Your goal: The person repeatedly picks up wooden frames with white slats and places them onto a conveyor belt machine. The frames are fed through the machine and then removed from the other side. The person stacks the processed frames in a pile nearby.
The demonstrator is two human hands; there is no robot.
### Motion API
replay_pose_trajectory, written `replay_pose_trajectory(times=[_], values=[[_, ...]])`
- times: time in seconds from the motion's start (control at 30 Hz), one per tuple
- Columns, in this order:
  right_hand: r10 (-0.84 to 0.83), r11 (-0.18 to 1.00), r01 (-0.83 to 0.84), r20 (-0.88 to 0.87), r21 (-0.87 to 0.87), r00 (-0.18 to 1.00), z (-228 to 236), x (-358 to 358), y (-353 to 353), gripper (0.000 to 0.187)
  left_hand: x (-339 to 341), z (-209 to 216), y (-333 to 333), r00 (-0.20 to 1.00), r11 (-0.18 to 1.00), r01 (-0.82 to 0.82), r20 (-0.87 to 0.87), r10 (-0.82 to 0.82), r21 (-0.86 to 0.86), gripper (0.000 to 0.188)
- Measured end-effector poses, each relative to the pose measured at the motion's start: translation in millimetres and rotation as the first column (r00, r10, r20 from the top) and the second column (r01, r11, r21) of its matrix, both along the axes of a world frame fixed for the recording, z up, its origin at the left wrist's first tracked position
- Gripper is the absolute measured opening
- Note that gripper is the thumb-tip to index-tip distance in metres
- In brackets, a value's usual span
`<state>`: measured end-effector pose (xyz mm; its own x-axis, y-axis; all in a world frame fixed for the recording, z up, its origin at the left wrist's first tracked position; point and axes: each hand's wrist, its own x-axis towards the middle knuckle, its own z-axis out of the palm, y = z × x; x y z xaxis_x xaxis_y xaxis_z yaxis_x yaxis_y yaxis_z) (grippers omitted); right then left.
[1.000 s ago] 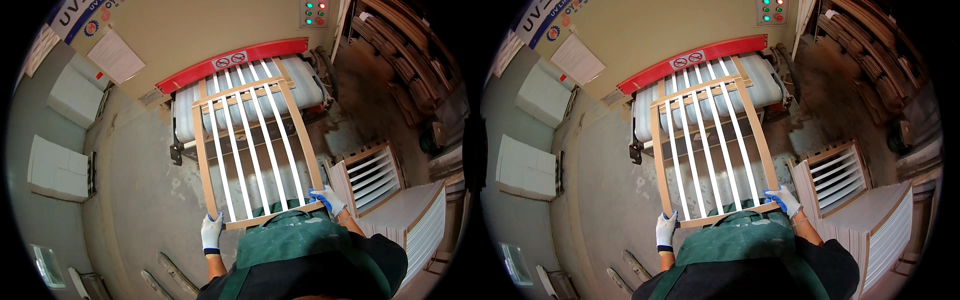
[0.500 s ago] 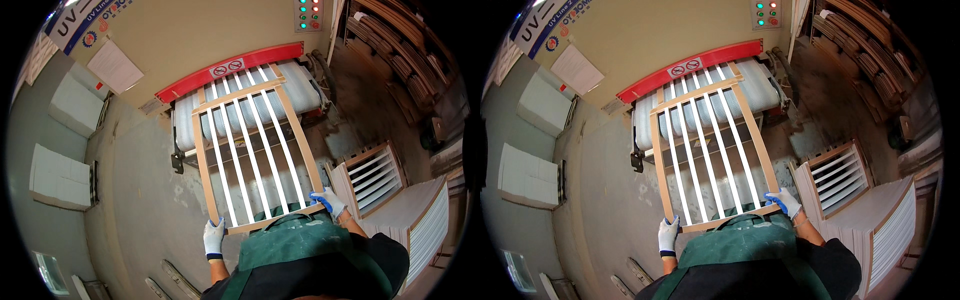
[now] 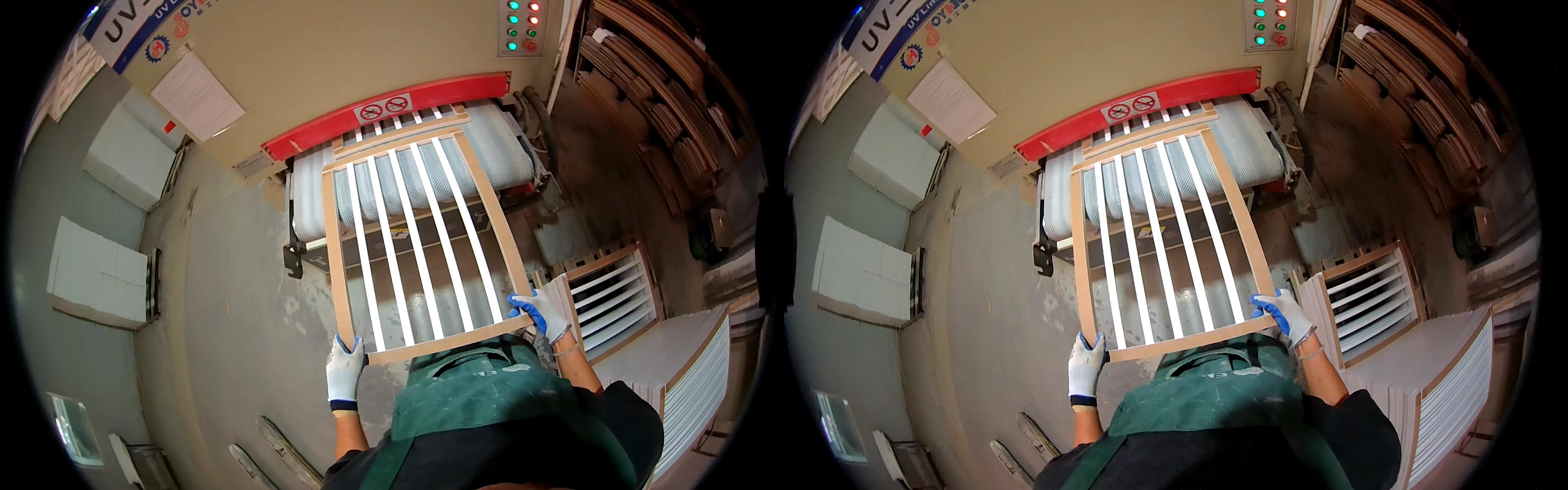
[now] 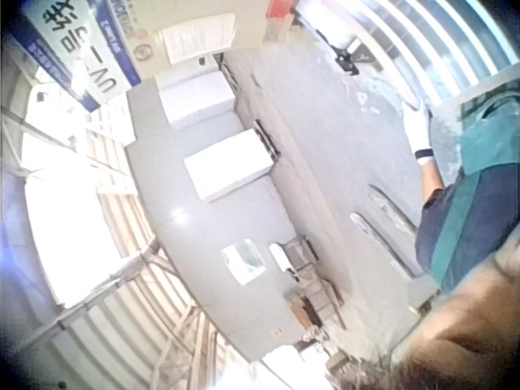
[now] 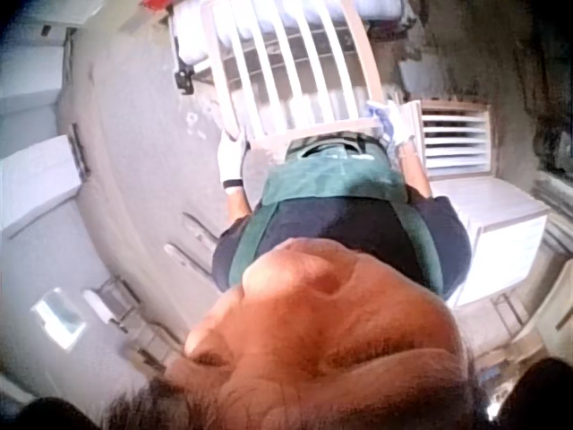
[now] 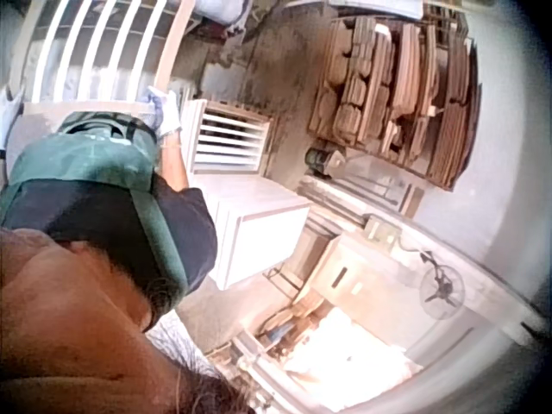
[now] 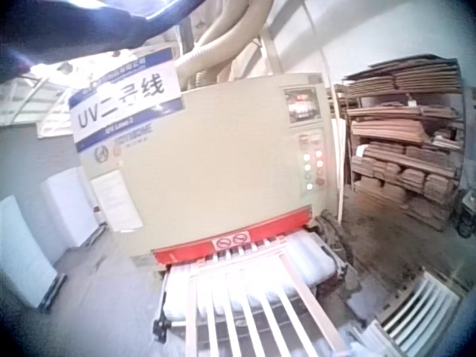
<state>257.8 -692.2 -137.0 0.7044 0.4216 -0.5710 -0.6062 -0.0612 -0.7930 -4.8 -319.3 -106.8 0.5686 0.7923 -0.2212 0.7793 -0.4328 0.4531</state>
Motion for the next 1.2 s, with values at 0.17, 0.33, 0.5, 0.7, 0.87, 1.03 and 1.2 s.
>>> replay_pose_trajectory(times=[0.17, 0.33, 0.5, 0.7, 0.87, 1.03, 1.2], values=[[-0.006, 1.0, 0.005, 0.037, 0.019, 0.999, -4.9, 17.5, 13.2, 0.018, 15.0, -10.2, 15.1, 0.997, 0.997, 0.052, -0.062, -0.048, 0.063, 0.066], [-0.007, 0.998, 0.003, 0.054, 0.068, 0.998, -19.8, 36.1, 23.4, 0.021, 34.5, -15.5, 32.9, 0.993, 0.996, 0.081, -0.093, -0.079, 0.02, 0.059], [-0.01, 0.992, 0.014, -0.029, 0.125, 1.0, -20.1, 48.0, 30.2, 0.028, 50.4, -26.3, 53.8, 0.998, 0.996, 0.067, -0.005, -0.067, -0.056, 0.05], [-0.155, 0.903, 0.21, -0.17, 0.375, 0.973, -44.0, 42.3, -1.8, 0.041, 82.1, -17.2, 60.3, 0.982, 0.963, 0.052, 0.189, -0.001, -0.264, 0.035], [-0.258, 0.859, 0.353, -0.284, 0.371, 0.924, -98.0, 20.0, -69.2, 0.046, 107.6, -56.3, 107.7, 0.94, 0.89, 0.035, 0.317, 0.125, -0.454, 0.027], [-0.42, 0.825, 0.522, -0.384, 0.216, 0.823, -134.2, -17.0, -147.1, 0.037, 110.8, -75.2, 145.1, 0.886, 0.727, 0.005, 0.34, 0.314, -0.686, 0.055], [-0.409, 0.681, 0.624, -0.508, 0.384, 0.758, -177.4, -47.2, -205.9, 0.035, 99.1, -109.5, 156.0, 0.233, -0.058, 0.228, -0.003, 0.973, -0.972, 0.069]])
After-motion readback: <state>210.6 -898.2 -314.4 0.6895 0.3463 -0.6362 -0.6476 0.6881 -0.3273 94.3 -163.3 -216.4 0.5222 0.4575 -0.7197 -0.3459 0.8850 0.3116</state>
